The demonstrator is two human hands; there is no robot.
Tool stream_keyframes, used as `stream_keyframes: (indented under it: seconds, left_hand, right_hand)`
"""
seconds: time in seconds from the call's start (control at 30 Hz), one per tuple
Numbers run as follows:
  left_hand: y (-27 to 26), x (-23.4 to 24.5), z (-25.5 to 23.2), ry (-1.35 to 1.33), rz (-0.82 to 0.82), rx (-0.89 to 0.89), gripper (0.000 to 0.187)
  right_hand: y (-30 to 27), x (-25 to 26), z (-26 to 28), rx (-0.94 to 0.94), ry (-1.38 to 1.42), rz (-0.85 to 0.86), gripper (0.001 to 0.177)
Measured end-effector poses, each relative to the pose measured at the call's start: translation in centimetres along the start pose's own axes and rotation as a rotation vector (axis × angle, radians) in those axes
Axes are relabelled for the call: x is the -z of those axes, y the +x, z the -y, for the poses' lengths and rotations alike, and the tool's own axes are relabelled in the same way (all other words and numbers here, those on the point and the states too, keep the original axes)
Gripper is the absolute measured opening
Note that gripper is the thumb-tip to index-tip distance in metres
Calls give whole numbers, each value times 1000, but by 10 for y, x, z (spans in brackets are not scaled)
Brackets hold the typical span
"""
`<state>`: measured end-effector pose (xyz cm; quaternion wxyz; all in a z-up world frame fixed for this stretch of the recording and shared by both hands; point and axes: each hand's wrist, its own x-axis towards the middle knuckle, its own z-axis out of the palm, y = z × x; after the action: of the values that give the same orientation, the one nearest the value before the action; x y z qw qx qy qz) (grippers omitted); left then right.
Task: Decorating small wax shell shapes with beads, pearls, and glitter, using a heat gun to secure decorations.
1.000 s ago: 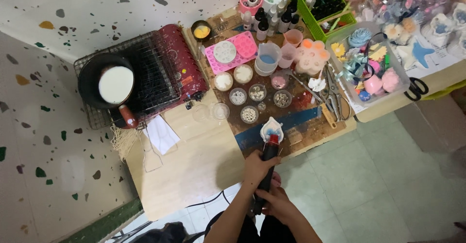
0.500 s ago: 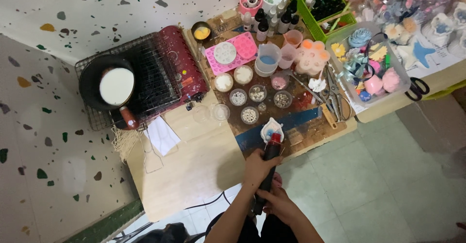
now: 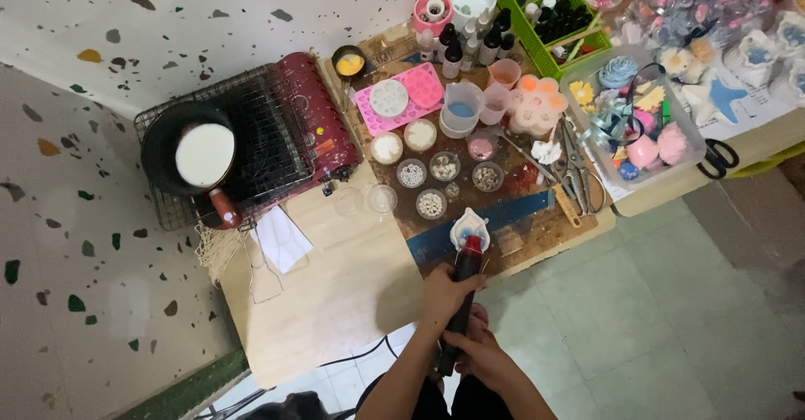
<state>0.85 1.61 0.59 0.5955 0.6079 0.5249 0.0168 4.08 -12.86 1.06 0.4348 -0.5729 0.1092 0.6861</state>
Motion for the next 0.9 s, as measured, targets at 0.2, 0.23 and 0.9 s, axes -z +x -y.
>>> stream_keyframes:
  seconds: [0.2, 0.23, 0.9]
  left_hand:
    - [-3, 6, -10, 33, 17, 21, 66]
    - [-3, 6, -11, 33, 16, 19, 66]
    - [13, -4, 7, 73, -7, 31, 70]
  right_hand:
    - [14, 9, -14, 52, 60, 37, 52]
    - [15, 9, -13, 55, 60, 38, 52]
    - [2, 2, 5, 47, 1, 34, 45]
